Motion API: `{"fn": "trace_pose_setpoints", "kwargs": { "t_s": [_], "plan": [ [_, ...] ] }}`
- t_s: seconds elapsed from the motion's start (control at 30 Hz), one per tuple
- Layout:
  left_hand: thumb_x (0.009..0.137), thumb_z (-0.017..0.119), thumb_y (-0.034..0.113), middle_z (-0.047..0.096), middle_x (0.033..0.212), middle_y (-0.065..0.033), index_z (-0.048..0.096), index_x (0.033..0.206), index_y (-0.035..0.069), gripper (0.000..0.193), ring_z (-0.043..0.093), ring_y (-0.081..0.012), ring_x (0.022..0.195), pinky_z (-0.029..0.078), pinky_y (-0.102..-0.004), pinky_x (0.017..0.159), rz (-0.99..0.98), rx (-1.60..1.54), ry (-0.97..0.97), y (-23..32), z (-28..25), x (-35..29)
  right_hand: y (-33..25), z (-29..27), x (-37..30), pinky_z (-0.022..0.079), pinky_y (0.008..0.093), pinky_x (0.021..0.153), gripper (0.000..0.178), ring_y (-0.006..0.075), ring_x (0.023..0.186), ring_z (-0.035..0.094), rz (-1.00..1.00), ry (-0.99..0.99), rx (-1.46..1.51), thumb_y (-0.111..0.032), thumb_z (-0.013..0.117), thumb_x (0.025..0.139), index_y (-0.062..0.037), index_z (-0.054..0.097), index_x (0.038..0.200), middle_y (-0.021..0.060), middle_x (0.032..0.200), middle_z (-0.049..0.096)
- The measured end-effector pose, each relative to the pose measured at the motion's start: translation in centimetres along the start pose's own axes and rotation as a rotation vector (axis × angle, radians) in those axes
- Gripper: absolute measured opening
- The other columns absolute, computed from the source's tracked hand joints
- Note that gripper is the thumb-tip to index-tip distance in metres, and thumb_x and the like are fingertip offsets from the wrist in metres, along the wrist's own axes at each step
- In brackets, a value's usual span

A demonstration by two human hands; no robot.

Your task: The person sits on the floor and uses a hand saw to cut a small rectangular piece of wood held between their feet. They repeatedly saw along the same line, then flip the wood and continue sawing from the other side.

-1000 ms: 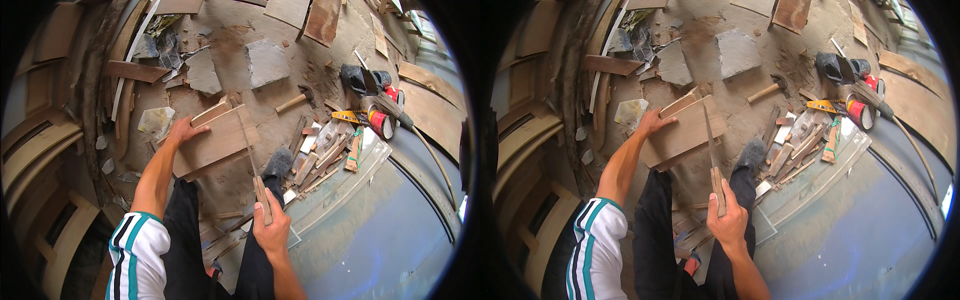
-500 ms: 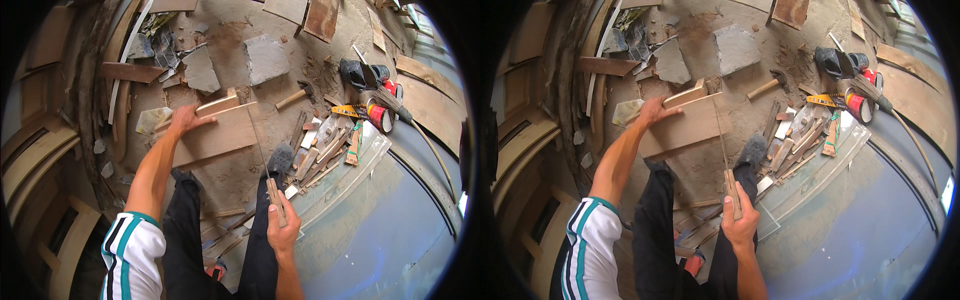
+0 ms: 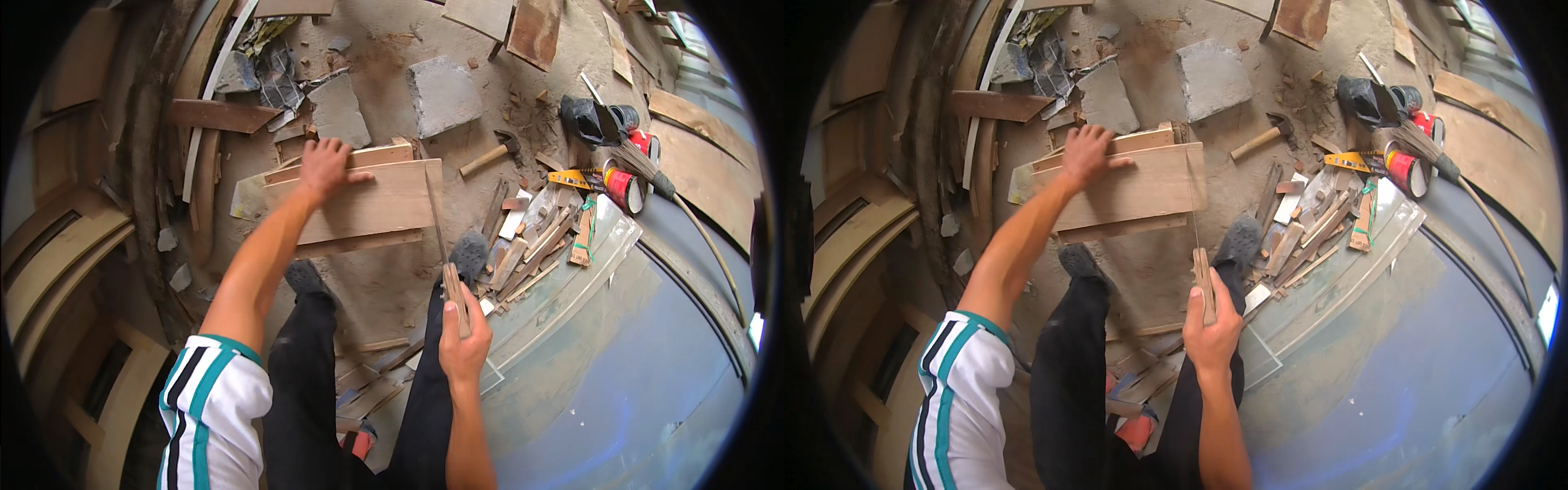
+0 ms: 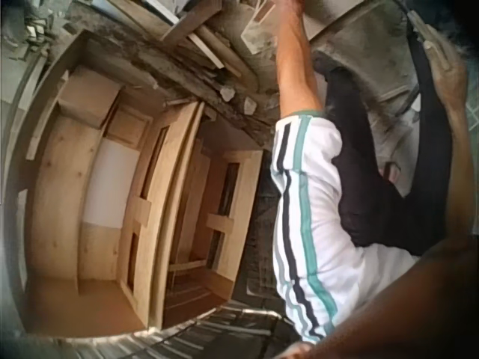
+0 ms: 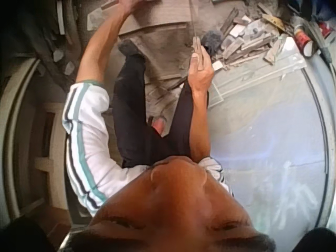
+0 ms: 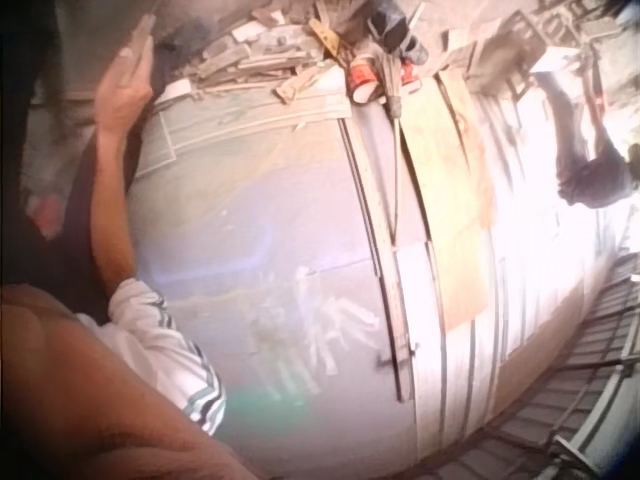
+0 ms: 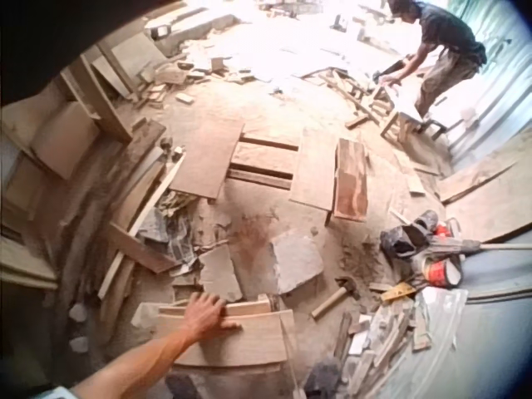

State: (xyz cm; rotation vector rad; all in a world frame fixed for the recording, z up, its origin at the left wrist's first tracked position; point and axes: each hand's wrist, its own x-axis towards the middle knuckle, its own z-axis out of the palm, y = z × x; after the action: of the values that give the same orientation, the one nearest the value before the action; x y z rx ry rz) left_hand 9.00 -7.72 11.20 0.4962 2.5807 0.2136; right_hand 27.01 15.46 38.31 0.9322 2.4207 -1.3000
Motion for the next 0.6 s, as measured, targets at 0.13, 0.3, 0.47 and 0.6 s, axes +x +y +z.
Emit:
{"fn": "trace_pose_setpoints", "kwargs": {
  "t_s": [0.13,0.3,0.47,0.6],
  "plan": [
    [0.069,0.077,0.072,0.025,0.164,-0.0176,0.024,0.161,0.016,0.121,0.022,-0.0338,0.153,0.023,-0.0614,0.118,0.022,0.057,-0.004,6.3,1.7,-4.6,-0.4,0.0,0.3,0.055,0.0388,0.089,0.038,0.0357,0.101,0.073,-0.033,0.043,-0.023,-0.017,0.064,0.096,0.0068,0.064,0.125,0.026,0.109,0.073],
    [0.058,0.09,0.059,0.005,0.169,-0.0159,0.015,0.162,0.034,0.131,0.008,-0.045,0.154,0.015,-0.0767,0.113,0.09,0.163,-0.237,10.4,-0.9,-5.7,-0.2,-1.4,1.6,0.057,0.0415,0.085,0.039,0.04,0.099,0.073,-0.074,0.018,-0.04,-0.019,0.065,0.096,0.0067,0.064,0.125,0.0276,0.107,0.072],
    [0.054,0.094,0.054,0.006,0.169,-0.0156,0.019,0.161,0.037,0.132,0.008,-0.0451,0.154,0.021,-0.0777,0.111,0.067,0.134,-0.189,10.9,0.1,-3.6,-0.2,-2.8,5.0,0.057,0.0429,0.081,0.041,0.0425,0.096,0.072,-0.086,-0.037,-0.033,-0.021,0.065,0.095,0.0077,0.064,0.125,0.0293,0.102,0.072],
    [0.057,0.094,0.047,0.009,0.167,-0.0167,0.023,0.16,0.037,0.126,0.012,-0.0451,0.153,0.027,-0.0751,0.111,0.0,0.179,-0.288,12.6,-2.4,-1.8,-0.5,-3.5,6.5,0.057,0.0441,0.078,0.042,0.044,0.092,0.072,-0.066,-0.091,0.004,-0.02,0.064,0.094,0.0075,0.063,0.125,0.0306,0.097,0.071]
  ]
}}
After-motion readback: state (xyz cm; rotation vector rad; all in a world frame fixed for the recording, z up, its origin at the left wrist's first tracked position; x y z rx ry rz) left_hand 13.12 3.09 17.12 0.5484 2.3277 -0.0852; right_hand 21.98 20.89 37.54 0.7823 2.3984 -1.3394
